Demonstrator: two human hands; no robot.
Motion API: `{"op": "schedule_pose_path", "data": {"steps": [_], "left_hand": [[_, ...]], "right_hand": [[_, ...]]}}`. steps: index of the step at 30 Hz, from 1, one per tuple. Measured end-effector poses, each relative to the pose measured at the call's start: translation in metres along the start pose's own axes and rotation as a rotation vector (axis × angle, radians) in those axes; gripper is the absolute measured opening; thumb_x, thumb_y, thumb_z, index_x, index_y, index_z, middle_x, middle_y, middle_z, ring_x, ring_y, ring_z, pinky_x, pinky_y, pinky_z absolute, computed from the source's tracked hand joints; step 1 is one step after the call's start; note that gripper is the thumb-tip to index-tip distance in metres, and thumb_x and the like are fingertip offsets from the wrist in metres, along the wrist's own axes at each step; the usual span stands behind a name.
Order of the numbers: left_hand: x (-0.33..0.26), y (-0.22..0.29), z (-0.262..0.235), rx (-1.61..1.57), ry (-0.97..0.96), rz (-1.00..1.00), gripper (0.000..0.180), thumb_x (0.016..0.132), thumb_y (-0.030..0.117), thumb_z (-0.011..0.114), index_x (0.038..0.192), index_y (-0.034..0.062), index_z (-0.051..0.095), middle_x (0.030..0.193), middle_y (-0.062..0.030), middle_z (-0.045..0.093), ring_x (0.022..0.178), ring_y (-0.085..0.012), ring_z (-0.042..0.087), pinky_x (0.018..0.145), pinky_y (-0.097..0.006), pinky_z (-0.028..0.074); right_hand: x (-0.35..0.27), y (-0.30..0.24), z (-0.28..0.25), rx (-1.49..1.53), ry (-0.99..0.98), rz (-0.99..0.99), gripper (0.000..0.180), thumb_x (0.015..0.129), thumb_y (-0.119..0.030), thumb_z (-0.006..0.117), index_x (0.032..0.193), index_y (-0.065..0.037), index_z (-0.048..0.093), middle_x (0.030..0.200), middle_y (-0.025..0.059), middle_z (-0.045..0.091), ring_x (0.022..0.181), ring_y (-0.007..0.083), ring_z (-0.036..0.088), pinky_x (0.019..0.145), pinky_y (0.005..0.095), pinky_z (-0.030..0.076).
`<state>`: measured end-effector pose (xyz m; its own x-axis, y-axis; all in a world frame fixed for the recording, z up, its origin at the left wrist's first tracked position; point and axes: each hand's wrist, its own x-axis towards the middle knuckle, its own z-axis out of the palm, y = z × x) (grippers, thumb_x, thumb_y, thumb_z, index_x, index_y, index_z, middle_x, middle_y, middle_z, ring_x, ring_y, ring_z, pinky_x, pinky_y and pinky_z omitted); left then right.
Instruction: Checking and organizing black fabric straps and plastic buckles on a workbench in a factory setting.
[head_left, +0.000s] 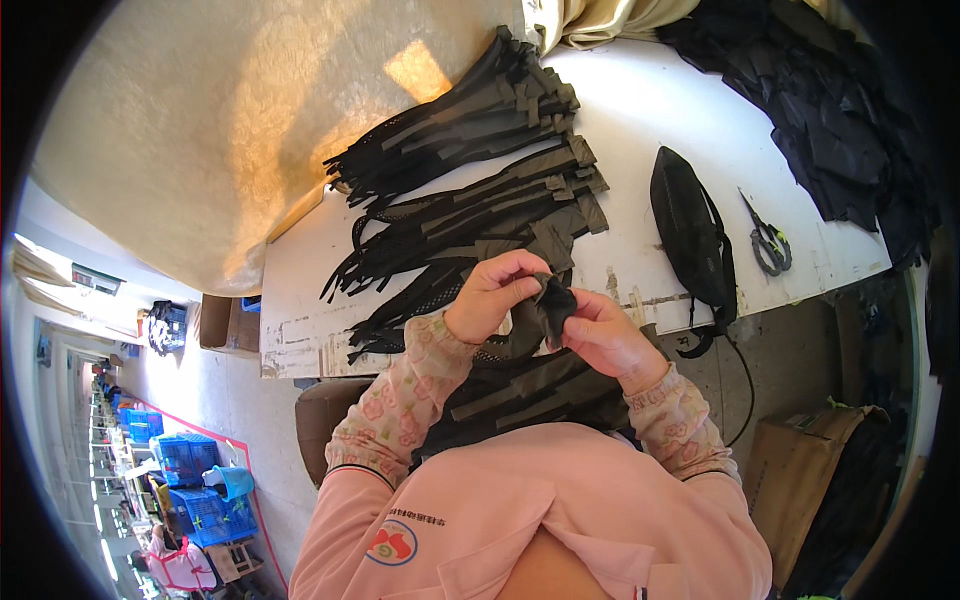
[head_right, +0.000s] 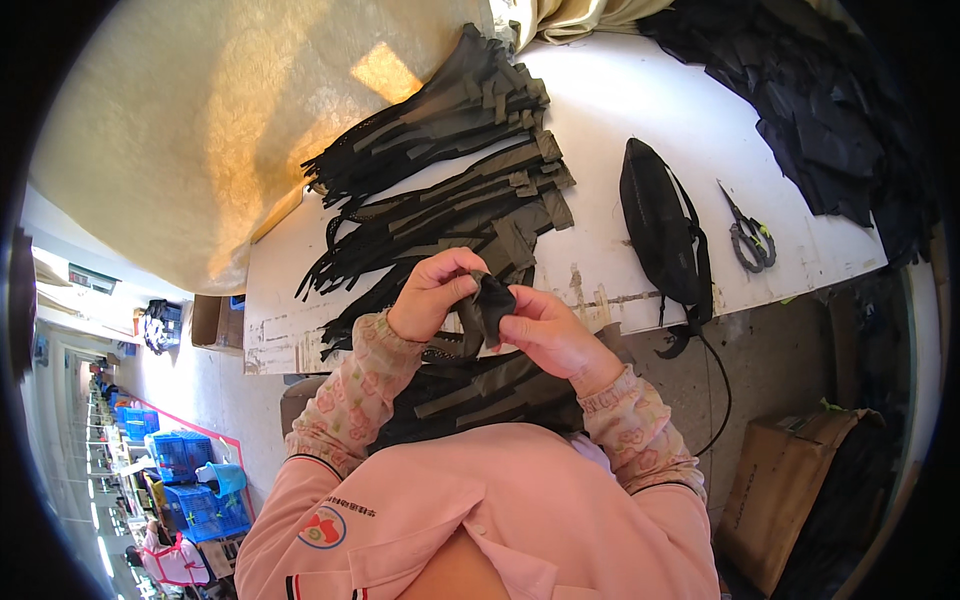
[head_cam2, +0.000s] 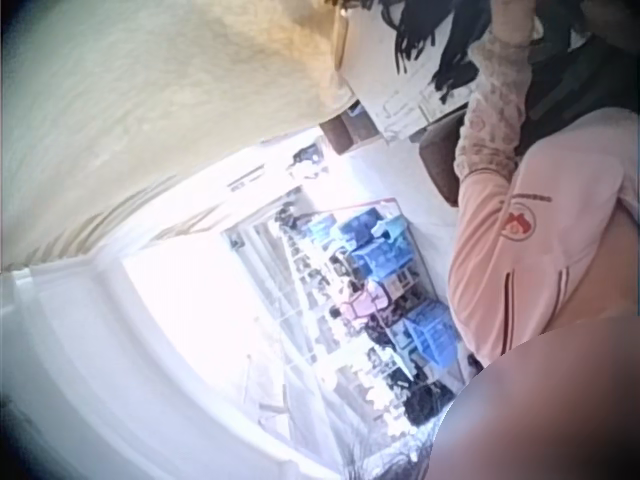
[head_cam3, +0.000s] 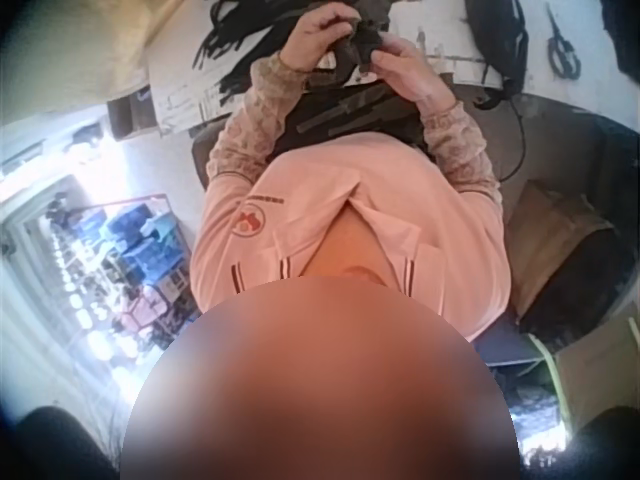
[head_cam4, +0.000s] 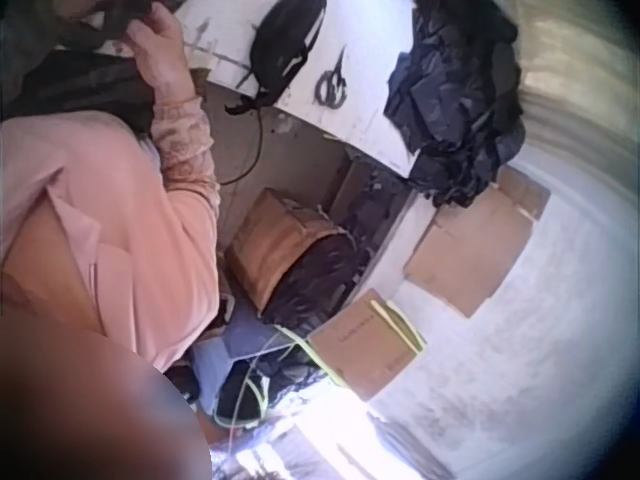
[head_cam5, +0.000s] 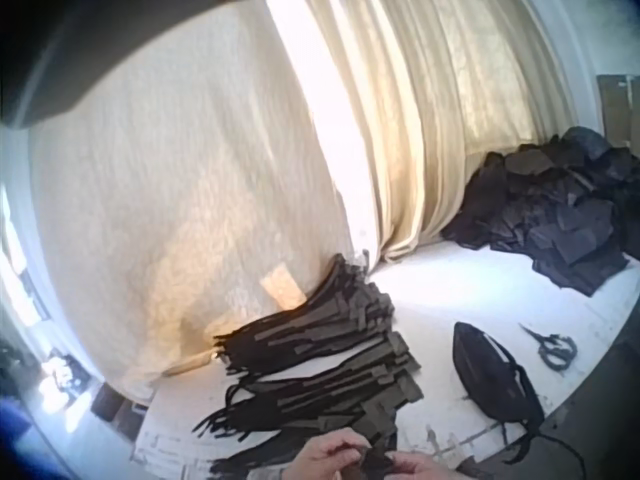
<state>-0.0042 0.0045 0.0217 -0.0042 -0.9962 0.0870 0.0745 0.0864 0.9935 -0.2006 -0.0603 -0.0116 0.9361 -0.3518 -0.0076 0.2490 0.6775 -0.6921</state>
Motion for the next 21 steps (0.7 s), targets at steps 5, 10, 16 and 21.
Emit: {"op": "schedule_pose_path", "data": {"steps": [5,10,16,21], "left_hand": [[-0.002,0.005,0.001,0.019,-0.035,0.053,0.013,0.089,0.001,0.058,0.101,0.0006,0.061,0.097,-0.0009,0.059,0.091,-0.0082,0.054,0.084,-0.022,0.044],[-0.003,0.009,0.014,0.157,0.023,-0.125,0.019,0.085,0.012,0.068,0.1,0.0006,0.064,0.094,-0.002,0.061,0.087,-0.0087,0.054,0.079,-0.025,0.045],[-0.003,-0.006,0.006,0.175,0.012,-0.385,0.022,0.088,0.02,0.067,0.097,-0.0004,0.067,0.085,-0.0012,0.066,0.077,-0.0081,0.056,0.073,-0.025,0.047],[-0.007,-0.001,0.014,-0.137,0.096,-0.538,0.029,0.089,0.026,0.067,0.102,0.0001,0.066,0.089,-0.0016,0.067,0.08,-0.0088,0.059,0.074,-0.025,0.048]], "right_hand": [[0.004,0.002,-0.015,-0.334,0.286,-0.101,0.006,0.091,-0.005,0.059,0.093,-0.003,0.053,0.082,0.0038,0.062,0.067,0.0126,0.06,0.063,0.0276,0.05],[0.004,0.007,-0.011,-0.809,0.473,-0.372,0.008,0.092,-0.006,0.059,0.092,-0.004,0.052,0.073,0.0009,0.057,0.06,0.0089,0.055,0.055,0.0231,0.045],[-0.001,-0.005,0.001,-0.81,0.389,-0.266,0.01,0.091,-0.008,0.061,0.09,-0.004,0.052,0.069,0.0,0.054,0.062,0.0077,0.052,0.057,0.0228,0.044],[-0.005,-0.007,-0.027,-0.657,0.44,-0.151,0.011,0.091,-0.009,0.061,0.088,-0.003,0.053,0.071,0.0004,0.056,0.064,0.0076,0.053,0.06,0.0225,0.045]]}}
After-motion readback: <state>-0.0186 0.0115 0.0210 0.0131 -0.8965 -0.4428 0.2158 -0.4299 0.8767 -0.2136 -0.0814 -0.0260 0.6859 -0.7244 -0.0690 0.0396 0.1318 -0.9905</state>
